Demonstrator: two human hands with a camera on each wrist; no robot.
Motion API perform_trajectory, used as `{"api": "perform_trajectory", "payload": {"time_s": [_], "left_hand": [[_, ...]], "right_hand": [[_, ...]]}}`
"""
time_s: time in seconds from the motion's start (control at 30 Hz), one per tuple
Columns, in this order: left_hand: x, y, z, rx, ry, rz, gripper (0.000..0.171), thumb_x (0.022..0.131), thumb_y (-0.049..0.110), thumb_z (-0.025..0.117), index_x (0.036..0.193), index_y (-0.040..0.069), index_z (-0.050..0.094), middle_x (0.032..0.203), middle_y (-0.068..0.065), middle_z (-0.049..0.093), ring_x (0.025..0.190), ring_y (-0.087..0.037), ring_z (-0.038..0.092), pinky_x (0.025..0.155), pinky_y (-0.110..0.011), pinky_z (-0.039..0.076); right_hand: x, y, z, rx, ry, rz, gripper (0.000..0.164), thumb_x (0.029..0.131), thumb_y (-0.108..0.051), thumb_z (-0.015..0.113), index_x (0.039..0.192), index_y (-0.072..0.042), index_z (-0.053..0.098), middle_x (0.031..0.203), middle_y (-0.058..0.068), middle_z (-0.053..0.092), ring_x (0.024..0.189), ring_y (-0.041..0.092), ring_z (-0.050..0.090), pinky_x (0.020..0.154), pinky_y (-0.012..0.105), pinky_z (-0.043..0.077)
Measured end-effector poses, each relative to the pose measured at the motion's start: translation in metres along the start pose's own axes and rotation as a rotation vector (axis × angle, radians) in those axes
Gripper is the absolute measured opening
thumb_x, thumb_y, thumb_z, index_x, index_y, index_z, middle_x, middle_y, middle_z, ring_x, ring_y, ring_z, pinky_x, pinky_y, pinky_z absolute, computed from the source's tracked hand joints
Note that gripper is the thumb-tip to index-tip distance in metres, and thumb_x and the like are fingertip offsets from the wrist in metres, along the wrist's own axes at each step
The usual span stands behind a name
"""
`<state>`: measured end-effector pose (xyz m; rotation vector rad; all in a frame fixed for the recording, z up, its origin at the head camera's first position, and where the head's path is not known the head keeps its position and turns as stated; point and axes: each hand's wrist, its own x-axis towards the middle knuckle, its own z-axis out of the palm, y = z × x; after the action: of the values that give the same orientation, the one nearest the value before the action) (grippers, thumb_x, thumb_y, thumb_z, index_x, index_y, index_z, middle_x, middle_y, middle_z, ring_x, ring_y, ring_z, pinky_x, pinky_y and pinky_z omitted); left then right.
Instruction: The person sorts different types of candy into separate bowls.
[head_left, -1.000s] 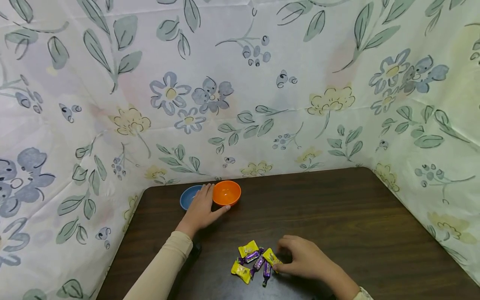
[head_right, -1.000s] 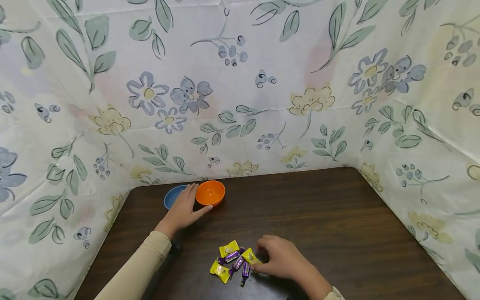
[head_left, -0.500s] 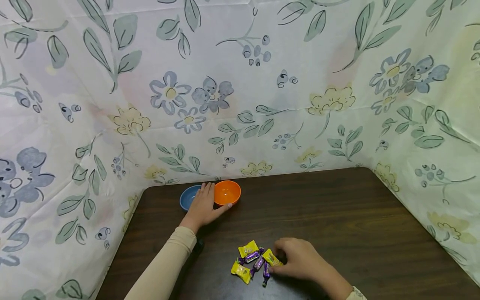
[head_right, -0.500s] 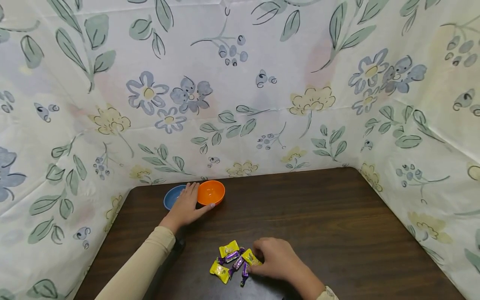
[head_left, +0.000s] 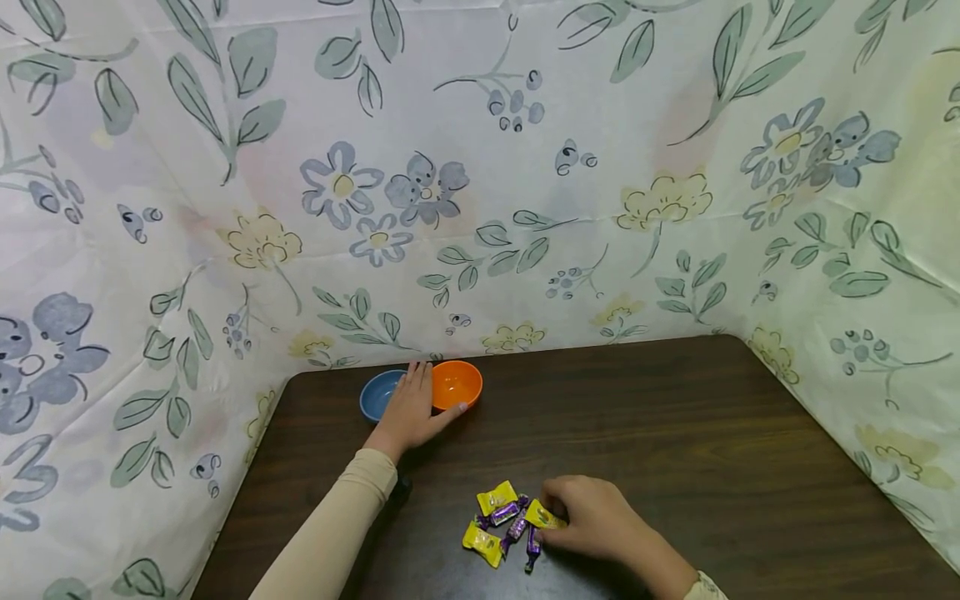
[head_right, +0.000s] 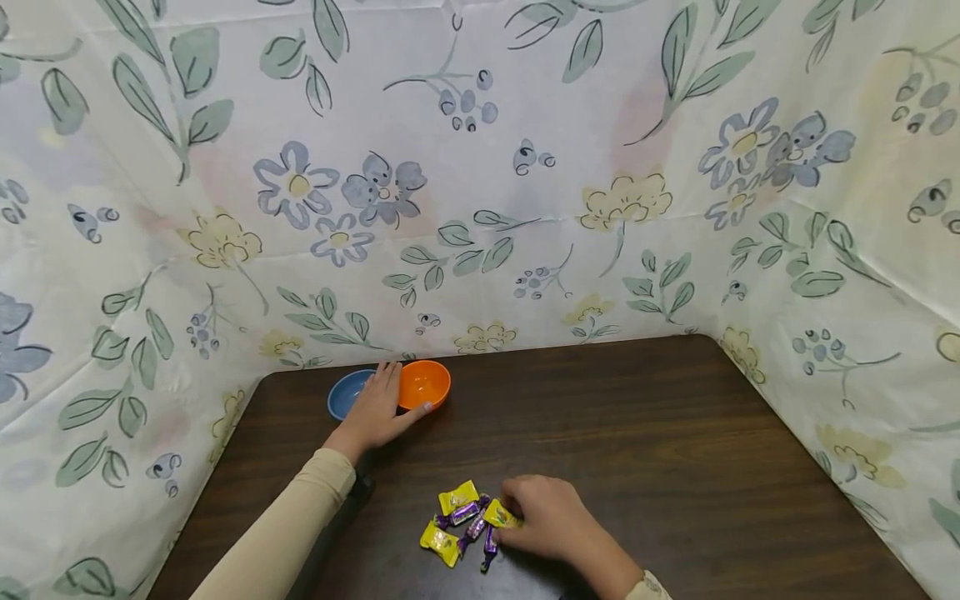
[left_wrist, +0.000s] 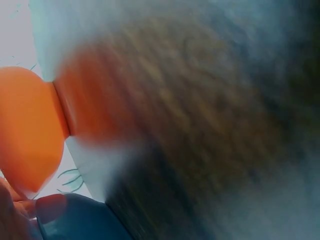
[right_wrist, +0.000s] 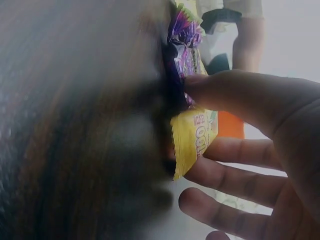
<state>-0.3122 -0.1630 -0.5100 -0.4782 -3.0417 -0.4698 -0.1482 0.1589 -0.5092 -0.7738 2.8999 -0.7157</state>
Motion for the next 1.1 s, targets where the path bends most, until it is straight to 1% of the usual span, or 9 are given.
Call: {"api": "perform_trajectory", "payload": {"time_s": [0.23,0.43,0.6,0.8,0.9,1.1], "left_hand": [[0.001,0.002,0.001,0.026,-0.034,-0.006,0.112,0.098,0.082,0.042,0.168,-0.002,0.019,0.177,-0.021,0.019,0.166,-0.039,0.011,0.134,-0.055,0.014],[0.002,0.006,-0.002,0.035,-0.054,-0.002,0.111,0.098,0.08,0.044,0.168,-0.002,0.019,0.177,-0.021,0.018,0.167,-0.039,0.011,0.134,-0.055,0.013],[0.002,0.006,-0.003,0.066,-0.073,-0.015,0.111,0.098,0.08,0.042,0.168,-0.002,0.018,0.177,-0.021,0.017,0.167,-0.038,0.011,0.135,-0.054,0.013],[0.002,0.006,-0.001,0.077,-0.069,-0.009,0.111,0.098,0.081,0.042,0.168,-0.003,0.019,0.177,-0.022,0.018,0.166,-0.038,0.013,0.135,-0.054,0.014],[0.002,0.005,0.0,0.087,-0.078,-0.013,0.113,0.098,0.082,0.039,0.168,-0.003,0.017,0.177,-0.021,0.017,0.167,-0.037,0.013,0.135,-0.053,0.013],[0.001,0.006,-0.002,0.108,-0.075,-0.002,0.111,0.098,0.082,0.038,0.168,-0.003,0.019,0.176,-0.021,0.021,0.166,-0.038,0.015,0.135,-0.052,0.015]], "right_hand": [[0.001,-0.001,-0.001,0.022,-0.021,0.0,0.033,0.083,-0.046,0.088,0.082,-0.029,0.06,0.071,-0.014,0.052,0.059,-0.002,0.038,0.051,0.021,0.031],[0.0,-0.003,-0.004,0.038,-0.025,-0.003,0.032,0.084,-0.043,0.088,0.082,-0.028,0.06,0.071,-0.014,0.051,0.059,-0.003,0.038,0.051,0.021,0.031],[0.0,-0.002,-0.004,0.052,-0.019,0.0,0.029,0.085,-0.044,0.087,0.084,-0.029,0.062,0.073,-0.016,0.054,0.061,-0.003,0.042,0.052,0.021,0.036],[-0.001,0.001,-0.006,0.065,-0.01,0.012,0.028,0.086,-0.046,0.086,0.085,-0.03,0.064,0.074,-0.017,0.057,0.061,-0.003,0.045,0.051,0.022,0.039],[-0.001,0.003,-0.008,0.082,0.001,0.01,0.025,0.087,-0.045,0.086,0.089,-0.029,0.066,0.078,-0.017,0.06,0.063,-0.004,0.048,0.053,0.022,0.042],[0.004,0.008,-0.012,0.126,0.028,0.021,0.022,0.091,-0.043,0.083,0.1,-0.028,0.07,0.086,-0.015,0.065,0.063,-0.004,0.051,0.054,0.021,0.045]]}}
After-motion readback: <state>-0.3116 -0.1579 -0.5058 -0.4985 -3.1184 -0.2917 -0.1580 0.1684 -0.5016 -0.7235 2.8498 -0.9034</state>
